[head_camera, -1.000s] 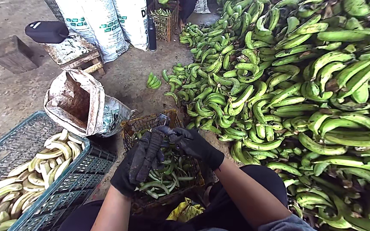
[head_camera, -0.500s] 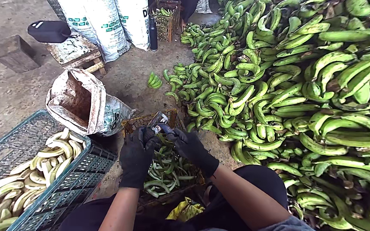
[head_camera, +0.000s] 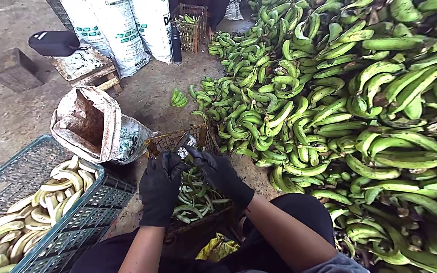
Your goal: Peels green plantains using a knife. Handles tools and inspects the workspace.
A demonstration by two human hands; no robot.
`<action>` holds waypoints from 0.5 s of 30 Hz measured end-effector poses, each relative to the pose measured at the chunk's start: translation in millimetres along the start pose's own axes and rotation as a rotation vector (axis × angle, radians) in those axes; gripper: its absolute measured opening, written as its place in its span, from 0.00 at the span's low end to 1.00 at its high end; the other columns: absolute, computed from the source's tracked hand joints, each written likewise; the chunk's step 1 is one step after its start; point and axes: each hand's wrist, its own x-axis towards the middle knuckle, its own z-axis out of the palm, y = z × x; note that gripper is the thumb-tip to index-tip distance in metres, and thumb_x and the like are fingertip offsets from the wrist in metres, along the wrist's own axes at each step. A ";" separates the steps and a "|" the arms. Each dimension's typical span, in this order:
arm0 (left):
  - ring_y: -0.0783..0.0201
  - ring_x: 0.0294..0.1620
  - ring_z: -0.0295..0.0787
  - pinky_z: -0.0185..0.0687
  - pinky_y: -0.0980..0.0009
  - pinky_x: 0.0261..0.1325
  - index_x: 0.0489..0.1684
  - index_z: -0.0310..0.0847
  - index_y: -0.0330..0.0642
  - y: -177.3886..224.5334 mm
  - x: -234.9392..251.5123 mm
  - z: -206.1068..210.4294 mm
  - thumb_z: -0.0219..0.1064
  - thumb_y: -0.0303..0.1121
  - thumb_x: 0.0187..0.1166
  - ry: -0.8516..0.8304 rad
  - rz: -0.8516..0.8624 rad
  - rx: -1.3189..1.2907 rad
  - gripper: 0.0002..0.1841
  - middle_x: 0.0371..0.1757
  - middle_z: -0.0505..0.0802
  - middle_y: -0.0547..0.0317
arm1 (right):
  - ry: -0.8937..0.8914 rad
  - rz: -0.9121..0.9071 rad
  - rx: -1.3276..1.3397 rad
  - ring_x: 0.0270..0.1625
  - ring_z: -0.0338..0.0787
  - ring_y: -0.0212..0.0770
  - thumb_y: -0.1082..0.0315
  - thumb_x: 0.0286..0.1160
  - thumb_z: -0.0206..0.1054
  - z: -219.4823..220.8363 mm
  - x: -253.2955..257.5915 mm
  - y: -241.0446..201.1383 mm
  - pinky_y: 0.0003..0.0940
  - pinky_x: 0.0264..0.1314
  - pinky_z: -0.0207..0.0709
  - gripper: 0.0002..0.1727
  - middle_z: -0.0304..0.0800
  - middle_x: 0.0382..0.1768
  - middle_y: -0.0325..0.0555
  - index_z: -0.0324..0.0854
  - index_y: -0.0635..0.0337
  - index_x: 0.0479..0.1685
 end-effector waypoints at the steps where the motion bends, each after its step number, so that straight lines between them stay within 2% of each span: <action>1: 0.34 0.63 0.87 0.80 0.38 0.64 0.80 0.76 0.46 -0.3 0.0 -0.9 0.71 0.50 0.79 0.003 0.003 0.001 0.31 0.66 0.87 0.34 | -0.032 -0.012 0.011 0.31 0.83 0.37 0.51 0.90 0.52 2.5 -2.4 -1.6 0.39 0.39 0.79 0.22 0.83 0.30 0.43 0.84 0.58 0.56; 3: 0.34 0.62 0.87 0.80 0.38 0.63 0.80 0.76 0.47 -3.5 -1.0 0.3 0.71 0.50 0.78 0.018 0.014 0.001 0.32 0.65 0.88 0.34 | -0.046 0.005 0.013 0.29 0.81 0.35 0.50 0.90 0.52 3.5 -3.6 -2.4 0.38 0.38 0.78 0.22 0.81 0.28 0.41 0.85 0.57 0.54; 4: 0.34 0.62 0.87 0.80 0.37 0.63 0.80 0.76 0.47 -5.1 -1.2 0.7 0.71 0.51 0.78 0.009 0.008 -0.013 0.32 0.66 0.87 0.35 | -0.022 0.024 -0.003 0.30 0.82 0.37 0.50 0.90 0.53 0.5 -2.2 -1.5 0.40 0.38 0.78 0.22 0.82 0.28 0.42 0.85 0.57 0.53; 6: 0.41 0.63 0.88 0.81 0.41 0.64 0.81 0.74 0.48 -8.0 0.3 -1.2 0.71 0.50 0.79 -0.077 -0.047 -0.143 0.32 0.67 0.88 0.41 | 0.077 0.051 -0.057 0.31 0.84 0.41 0.50 0.90 0.54 -7.2 2.4 3.4 0.45 0.39 0.79 0.21 0.84 0.28 0.44 0.85 0.56 0.54; 7: 0.51 0.57 0.90 0.85 0.48 0.60 0.80 0.73 0.48 -9.9 2.1 -2.7 0.71 0.48 0.79 -0.145 -0.097 -0.293 0.31 0.62 0.90 0.48 | 0.131 0.055 -0.061 0.33 0.85 0.43 0.52 0.90 0.55 -11.5 4.0 5.3 0.47 0.41 0.80 0.21 0.86 0.29 0.47 0.86 0.57 0.57; 8: 0.63 0.45 0.90 0.87 0.60 0.49 0.76 0.72 0.48 -12.3 4.3 -2.1 0.72 0.46 0.79 -0.209 -0.142 -0.509 0.29 0.51 0.91 0.56 | 0.167 0.065 -0.029 0.32 0.84 0.42 0.52 0.90 0.55 -15.2 5.6 7.3 0.46 0.39 0.79 0.20 0.85 0.29 0.46 0.85 0.56 0.59; 9: 0.67 0.37 0.88 0.87 0.68 0.42 0.74 0.70 0.44 -13.6 5.9 -2.4 0.74 0.42 0.79 -0.291 -0.190 -0.747 0.28 0.45 0.91 0.58 | 0.181 0.066 0.033 0.29 0.83 0.38 0.53 0.91 0.55 -18.3 6.4 10.0 0.41 0.35 0.79 0.18 0.83 0.27 0.43 0.84 0.54 0.57; 10: 0.67 0.33 0.87 0.87 0.70 0.38 0.72 0.69 0.42 -14.4 6.0 -3.2 0.74 0.38 0.79 -0.369 -0.248 -0.955 0.27 0.43 0.90 0.56 | 0.169 0.046 0.111 0.27 0.83 0.36 0.54 0.91 0.55 -20.9 5.9 12.3 0.37 0.33 0.80 0.17 0.83 0.26 0.41 0.83 0.54 0.55; 12: 0.66 0.28 0.85 0.89 0.68 0.36 0.65 0.72 0.41 -17.0 3.3 -6.4 0.69 0.35 0.83 -0.495 -0.309 -1.209 0.18 0.37 0.86 0.57 | 0.087 -0.015 0.279 0.24 0.82 0.34 0.56 0.90 0.55 -23.8 2.4 13.5 0.32 0.29 0.81 0.16 0.83 0.26 0.40 0.83 0.57 0.53; 13: 0.65 0.28 0.84 0.89 0.66 0.38 0.65 0.74 0.41 -20.9 2.5 -7.2 0.65 0.38 0.86 -0.568 -0.287 -1.264 0.16 0.34 0.85 0.59 | 0.033 -0.034 0.349 0.23 0.82 0.33 0.57 0.89 0.55 -24.0 0.1 12.6 0.30 0.28 0.81 0.16 0.83 0.26 0.40 0.83 0.58 0.53; 15: 0.64 0.28 0.85 0.89 0.64 0.42 0.71 0.77 0.40 -29.3 2.5 -6.8 0.52 0.46 0.92 -0.720 -0.154 -1.289 0.22 0.31 0.86 0.60 | -0.073 -0.042 0.423 0.23 0.82 0.31 0.57 0.88 0.58 -23.1 -5.7 7.8 0.28 0.28 0.81 0.17 0.83 0.26 0.38 0.85 0.60 0.55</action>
